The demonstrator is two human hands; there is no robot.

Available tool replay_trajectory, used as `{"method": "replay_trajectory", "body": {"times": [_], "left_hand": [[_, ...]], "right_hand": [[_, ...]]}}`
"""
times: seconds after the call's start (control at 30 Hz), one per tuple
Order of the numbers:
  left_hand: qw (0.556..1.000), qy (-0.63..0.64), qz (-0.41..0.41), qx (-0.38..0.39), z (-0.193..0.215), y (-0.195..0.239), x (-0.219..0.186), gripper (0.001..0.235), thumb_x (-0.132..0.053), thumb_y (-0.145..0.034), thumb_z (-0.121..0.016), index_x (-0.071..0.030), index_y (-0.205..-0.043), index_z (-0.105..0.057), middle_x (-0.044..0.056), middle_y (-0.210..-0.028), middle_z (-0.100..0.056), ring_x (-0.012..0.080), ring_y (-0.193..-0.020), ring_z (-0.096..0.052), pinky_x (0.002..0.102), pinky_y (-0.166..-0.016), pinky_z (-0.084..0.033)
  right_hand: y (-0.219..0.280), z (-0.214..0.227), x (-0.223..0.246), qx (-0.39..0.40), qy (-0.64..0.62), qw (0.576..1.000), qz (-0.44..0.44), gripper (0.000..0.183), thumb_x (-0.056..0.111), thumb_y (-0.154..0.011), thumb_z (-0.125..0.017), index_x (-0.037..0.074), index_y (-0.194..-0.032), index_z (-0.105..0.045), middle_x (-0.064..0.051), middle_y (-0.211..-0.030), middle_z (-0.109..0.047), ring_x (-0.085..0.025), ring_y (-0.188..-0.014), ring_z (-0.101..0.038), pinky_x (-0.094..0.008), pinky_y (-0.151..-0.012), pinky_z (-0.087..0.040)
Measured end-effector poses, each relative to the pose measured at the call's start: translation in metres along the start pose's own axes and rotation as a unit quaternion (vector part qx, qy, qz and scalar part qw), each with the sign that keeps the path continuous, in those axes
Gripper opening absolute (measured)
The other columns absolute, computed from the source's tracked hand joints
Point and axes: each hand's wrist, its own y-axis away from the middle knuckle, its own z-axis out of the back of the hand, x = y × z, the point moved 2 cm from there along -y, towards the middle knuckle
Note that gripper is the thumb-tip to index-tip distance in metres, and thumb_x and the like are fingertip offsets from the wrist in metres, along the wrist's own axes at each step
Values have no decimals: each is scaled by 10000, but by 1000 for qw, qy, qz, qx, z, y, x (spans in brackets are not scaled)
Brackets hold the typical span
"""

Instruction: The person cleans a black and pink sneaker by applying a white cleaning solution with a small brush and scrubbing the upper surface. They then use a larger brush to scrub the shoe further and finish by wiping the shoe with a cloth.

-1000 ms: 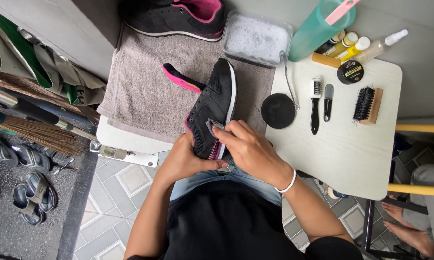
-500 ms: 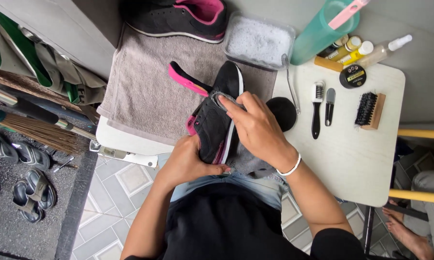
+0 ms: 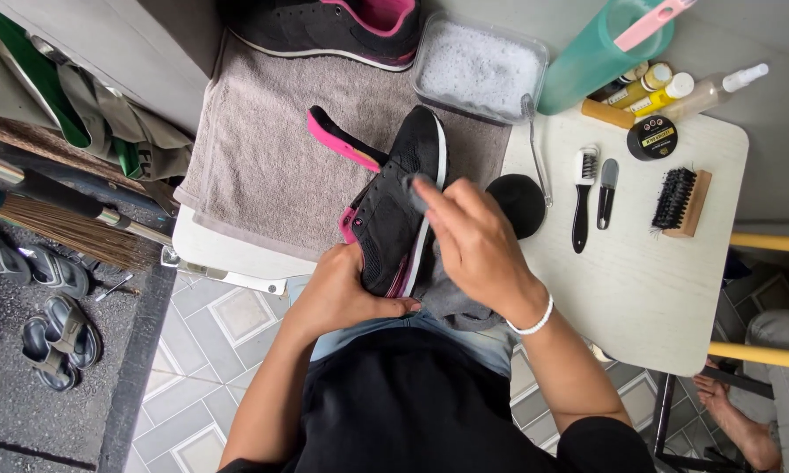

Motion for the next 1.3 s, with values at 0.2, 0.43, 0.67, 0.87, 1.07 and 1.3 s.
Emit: {"method": "replay_trajectory", "body": {"times": [0.2,0.43,0.67,0.87,1.07,1.3], "left_hand": [[999,40,-3,-5,6,-2,-3,418,-199,-470,-950,-74,-769,-685,114,-628,-716,304,-644,-708,358,-611,-540],[1000,21,-11,2,2,0,-3,434,-179,-468,-964,-59,-772,-677,108,-615,-721,345,-630,-713,372,-585,-537],[999,45,1,0,0,1,2,423,-181,-474,-958,-79,-783,-688,97,-616,-706,269,-619,-686,340,-576,-524],[1000,0,-16,2,-1,-1,-7,446,-203,-478,-963,-59,-775,-662,113,-601,-704,343,-610,-705,370,-553,-518],[1000,-16,-12,14,-6,0,3,455,-235,-485,-942,-56,-795,-661,113,-637,-718,365,-658,-713,388,-614,-550],[999,22,-22,-9,-7,-1,31,437,-173,-459,-957,-103,-795,-685,79,-650,-727,291,-694,-732,347,-621,-553]], "right_hand": [[25,-19,33,89,-61,994,10,319,96,-1016,-478,18,-1233,-699,-50,-825,-565,-205,-722,-501,-341,-656,-390],[13,-6,-2,2,-62,998,-8,393,117,-1054,-441,31,-1406,-594,-57,-859,-546,-209,-753,-488,-345,-691,-388],[18,-4,35,88,-77,993,9,271,51,-1006,-504,-7,-1170,-711,-66,-814,-572,-203,-721,-519,-334,-650,-397],[-10,7,1,-11,-98,995,-8,329,58,-1051,-490,-21,-1341,-622,-98,-890,-559,-245,-753,-562,-333,-669,-459],[-23,-16,28,23,-21,999,38,267,74,-1038,-491,-51,-1190,-671,-104,-860,-533,-270,-736,-525,-386,-652,-436],[22,-25,53,46,-12,995,82,260,87,-1027,-508,-8,-1184,-691,-56,-830,-506,-256,-705,-495,-382,-613,-409]]}}
